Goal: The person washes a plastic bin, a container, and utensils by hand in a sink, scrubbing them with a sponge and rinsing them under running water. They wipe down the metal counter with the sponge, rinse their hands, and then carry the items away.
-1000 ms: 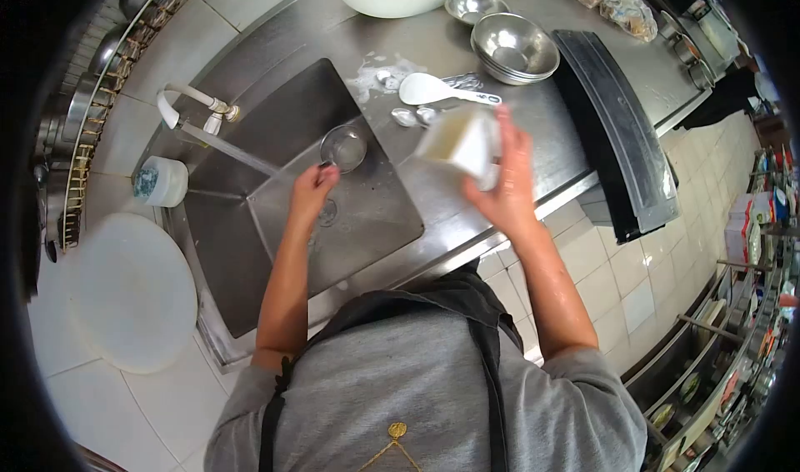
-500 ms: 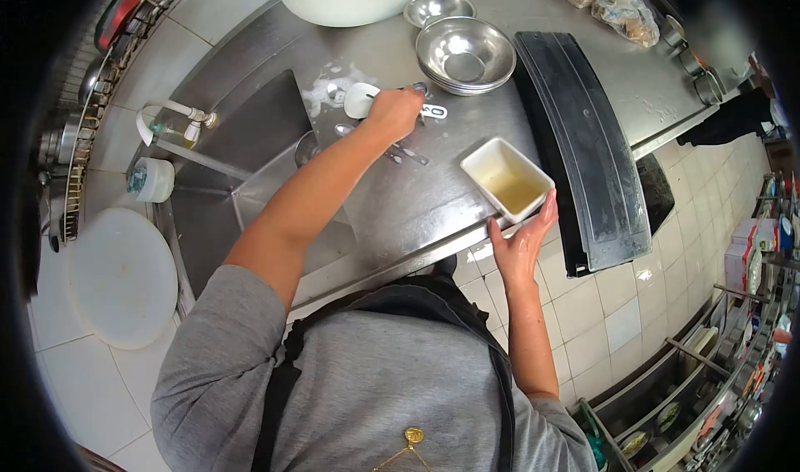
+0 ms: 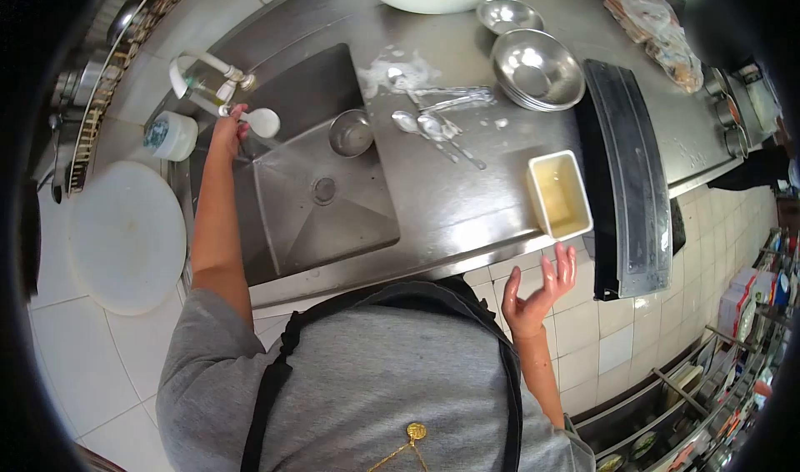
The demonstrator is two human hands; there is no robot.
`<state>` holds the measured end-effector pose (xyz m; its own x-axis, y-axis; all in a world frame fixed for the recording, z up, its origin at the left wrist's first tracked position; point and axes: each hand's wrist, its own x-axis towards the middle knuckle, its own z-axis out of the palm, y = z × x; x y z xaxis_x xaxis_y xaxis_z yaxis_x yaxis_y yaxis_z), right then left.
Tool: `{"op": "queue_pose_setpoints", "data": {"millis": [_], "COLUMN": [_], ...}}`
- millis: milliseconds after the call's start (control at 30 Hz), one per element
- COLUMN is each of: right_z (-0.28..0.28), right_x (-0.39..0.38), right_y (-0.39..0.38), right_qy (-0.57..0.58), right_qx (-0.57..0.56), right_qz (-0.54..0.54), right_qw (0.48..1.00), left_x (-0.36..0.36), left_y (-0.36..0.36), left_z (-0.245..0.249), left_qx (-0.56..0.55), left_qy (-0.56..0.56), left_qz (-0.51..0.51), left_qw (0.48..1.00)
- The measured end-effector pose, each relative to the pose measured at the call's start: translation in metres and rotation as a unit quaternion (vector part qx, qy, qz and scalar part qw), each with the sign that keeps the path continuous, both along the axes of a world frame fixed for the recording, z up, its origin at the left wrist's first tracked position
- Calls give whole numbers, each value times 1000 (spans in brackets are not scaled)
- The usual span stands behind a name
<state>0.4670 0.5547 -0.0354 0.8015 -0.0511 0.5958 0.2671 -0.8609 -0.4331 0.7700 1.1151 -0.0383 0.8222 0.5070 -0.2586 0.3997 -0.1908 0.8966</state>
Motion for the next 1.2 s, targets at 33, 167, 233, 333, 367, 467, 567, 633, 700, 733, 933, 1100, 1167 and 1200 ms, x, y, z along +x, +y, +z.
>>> {"op": "queue_pose_setpoints", "data": {"millis": [33,167,233,333,367,467,567,633,700,733,933,1100,1167,1200], "right_z": [4,22,29,32,34,32,15,5,3,0,-14,-56,-61,-61], "right_x": [11,91,125,158,162,167,162,160,161,164,218,282,291,292], "right_y": [11,68,91,121,129,148,154,151,148,143,99,68,65,60], "right_qy": [-1,4,17,21,21,33,68,90,95,94,100,81,186,187], "right_qx": [-7,16,1,56,57,65,80,79,70,65,-34,-276,-309,-324], "right_qz": [30,132,143,179,179,169,154,149,144,140,75,39,6,5], "right_qw": [1000,991,990,982,982,983,982,982,982,984,992,957,933,927], "left_x": [0,9,19,12,14,18,6,-4,-8,-9,6,7,7,8], "left_y": [14,26,34,22,32,51,61,57,54,53,61,49,50,50], "left_z": [-11,-32,-45,-27,-29,-35,-22,-5,4,5,8,20,21,22], "left_qx": [-31,-150,-213,-221,-221,-212,-178,-158,-167,-172,-173,-216,-233,-228], "left_qy": [-3,-46,-100,-138,-128,-89,-45,-19,-26,-31,-58,-69,-78,-79], "left_qz": [-12,1,11,45,41,14,-42,-86,-116,-132,-171,-150,-151,-154], "left_qw": [999,988,972,965,966,973,982,984,979,976,968,962,957,958]}}
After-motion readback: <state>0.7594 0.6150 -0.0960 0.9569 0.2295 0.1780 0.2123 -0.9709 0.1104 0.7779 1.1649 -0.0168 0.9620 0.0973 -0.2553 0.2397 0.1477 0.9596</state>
